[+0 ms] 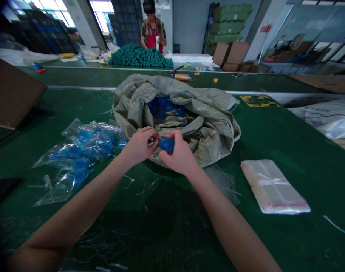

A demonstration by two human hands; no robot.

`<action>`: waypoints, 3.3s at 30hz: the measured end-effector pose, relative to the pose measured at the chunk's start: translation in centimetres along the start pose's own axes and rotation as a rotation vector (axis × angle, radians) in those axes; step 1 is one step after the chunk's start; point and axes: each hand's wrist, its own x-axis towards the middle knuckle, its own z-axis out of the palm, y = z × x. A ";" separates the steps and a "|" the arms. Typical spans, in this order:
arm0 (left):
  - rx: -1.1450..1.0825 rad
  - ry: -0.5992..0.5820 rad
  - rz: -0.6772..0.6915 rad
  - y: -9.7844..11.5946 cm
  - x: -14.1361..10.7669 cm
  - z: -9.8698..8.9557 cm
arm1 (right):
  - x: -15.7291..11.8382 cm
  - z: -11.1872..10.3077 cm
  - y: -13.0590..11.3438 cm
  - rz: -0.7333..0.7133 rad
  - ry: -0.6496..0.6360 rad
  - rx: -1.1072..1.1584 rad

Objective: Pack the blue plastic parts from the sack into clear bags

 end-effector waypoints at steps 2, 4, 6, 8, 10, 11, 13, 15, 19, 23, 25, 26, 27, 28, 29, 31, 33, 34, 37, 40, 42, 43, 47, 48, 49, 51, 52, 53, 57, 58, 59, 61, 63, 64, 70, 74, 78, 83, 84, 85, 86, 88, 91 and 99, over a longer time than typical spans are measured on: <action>0.000 0.013 -0.002 0.0 0.1 -0.2 | 0.0 -0.1 -0.1 -0.027 0.020 -0.012; -0.021 0.020 -0.013 -0.1 0.2 -0.2 | 0.0 -0.2 -0.1 -0.027 0.043 0.021; -0.061 0.019 -0.031 -0.1 0.2 -0.2 | 0.2 -0.2 0.0 0.014 0.070 0.058; -0.104 0.009 -0.041 -0.1 0.1 -0.2 | 0.4 0.0 0.3 0.077 0.120 0.073; -0.126 0.006 -0.039 0.1 0.0 -0.2 | 0.7 0.3 0.7 0.142 0.176 0.090; -0.130 0.002 -0.032 0.2 -0.1 -0.1 | 0.8 0.4 1.0 0.169 0.195 0.107; -0.131 -0.004 -0.016 0.4 -0.2 0.0 | 1.0 0.7 1.4 0.209 0.227 0.155; -0.128 -0.006 0.000 0.7 -0.2 0.1 | 1.1 0.9 1.6 0.234 0.271 0.201; -0.075 0.006 0.024 1.0 -0.4 0.5 | 1.1 1.0 1.6 0.243 0.329 0.230; -0.003 0.021 0.058 1.1 -0.7 0.9 | 1.0 1.1 1.6 0.214 0.355 0.121; 0.039 0.038 0.069 1.1 -0.8 0.9 | 0.9 1.2 2.0 0.214 0.397 0.052; 0.064 0.049 0.069 1.1 -0.9 0.9 | 0.9 1.2 2.2 0.221 0.414 0.033; 0.089 0.061 0.066 1.1 -0.9 0.9 | 0.9 1.3 2.4 0.230 0.424 0.024; 0.112 0.074 0.060 1.1 -0.9 0.8 | 0.9 1.3 2.5 0.236 0.429 0.022; 0.129 0.086 0.054 1.1 -0.9 0.8 | 0.9 1.4 2.6 0.240 0.428 0.028; 0.142 0.109 0.040 1.1 -0.8 0.8 | 0.8 1.5 2.6 0.238 0.414 0.054; 0.137 0.129 0.032 1.0 -0.8 0.9 | 0.7 1.7 2.2 0.214 0.397 0.078; 0.128 0.133 0.032 0.9 -0.8 1.0 | 0.6 1.8 1.9 0.193 0.392 0.082; 0.092 0.114 0.048 0.8 -0.9 1.3 | 0.3 1.9 1.2 0.123 0.399 0.042; 0.070 0.074 0.061 0.9 -0.9 1.4 | 0.2 2.0 1.0 0.109 0.437 -0.008; 0.065 0.069 0.063 1.1 -0.9 1.4 | 0.2 2.0 1.3 0.126 0.466 -0.016; 0.061 0.079 0.063 1.2 -0.9 1.3 | 0.2 2.0 1.4 0.138 0.477 -0.016; 0.049 0.191 0.049 1.3 -0.8 1.1 | 0.3 1.8 1.3 0.179 0.497 -0.040; 0.055 0.231 0.035 1.4 -0.8 1.0 | 0.3 1.7 1.0 0.180 0.499 -0.057; 0.064 0.272 0.017 1.5 -0.8 0.9 | 0.2 1.6 0.6 0.172 0.503 -0.077; 0.071 0.327 -0.023 1.9 -0.9 0.6 | 0.1 1.3 -0.4 0.128 0.513 -0.114; 0.058 0.335 -0.039 2.2 -1.0 0.3 | -0.1 1.2 -0.9 0.097 0.523 -0.129; 0.038 0.331 -0.047 2.6 -1.1 0.1 | -0.2 1.1 -1.4 0.066 0.531 -0.140; -0.022 0.284 -0.013 4.2 -1.5 -1.4 | -1.0 0.7 -2.9 -0.009 0.535 -0.176; -0.023 0.280 -0.007 4.5 -1.6 -1.7 | -1.1 0.6 -3.1 -0.022 0.531 -0.186; -0.023 0.280 -0.006 4.7 -1.6 -2.0 | -1.2 0.5 -3.2 -0.034 0.530 -0.198; -0.022 0.298 -0.017 4.8 -1.6 -2.5 | -1.3 0.3 -3.4 -0.063 0.526 -0.229; -0.028 0.311 -0.023 4.6 -1.6 -2.6 | -1.3 0.1 -3.3 -0.094 0.518 -0.270; -0.037 0.307 -0.024 4.5 -1.6 -2.6 | -1.2 0.1 -3.2 -0.110 0.511 -0.291; -0.153 0.209 -0.100 2.7 -0.9 -0.7 | -0.2 0.6 -0.5 -0.179 0.436 -0.385; -0.208 0.131 -0.191 1.0 -0.3 1.3 | 0.3 1.3 2.3 -0.149 0.372 -0.405; -0.257 0.042 -0.305 -0.2 0.5 2.6 | 0.3 1.4 4.0 -0.174 0.280 -0.524; -0.220 0.035 -0.418 -0.7 1.6 3.6 | 0.4 1.3 4.8 -0.244 0.255 -0.633; -0.212 0.033 -0.423 -0.6 1.7 3.7 | 0.5 1.4 4.9 -0.268 0.266 -0.621; -0.208 0.031 -0.425 -0.5 1.8 3.7 | 0.6 1.5 5.0 -0.296 0.278 -0.602; -0.204 0.031 -0.426 -0.5 1.8 3.8 | 0.7 1.5 5.0 -0.324 0.288 -0.581; -0.201 0.036 -0.424 -0.3 1.9 3.7 | 0.9 1.4 4.9 -0.362 0.278 -0.551; -0.207 0.057 -0.426 -0.4 2.0 3.5 | 1.0 1.0 4.5 -0.394 0.222 -0.543; -0.230 0.036 -0.436 -0.9 2.1 3.6 | 1.1 0.6 4.5 -0.383 0.182 -0.566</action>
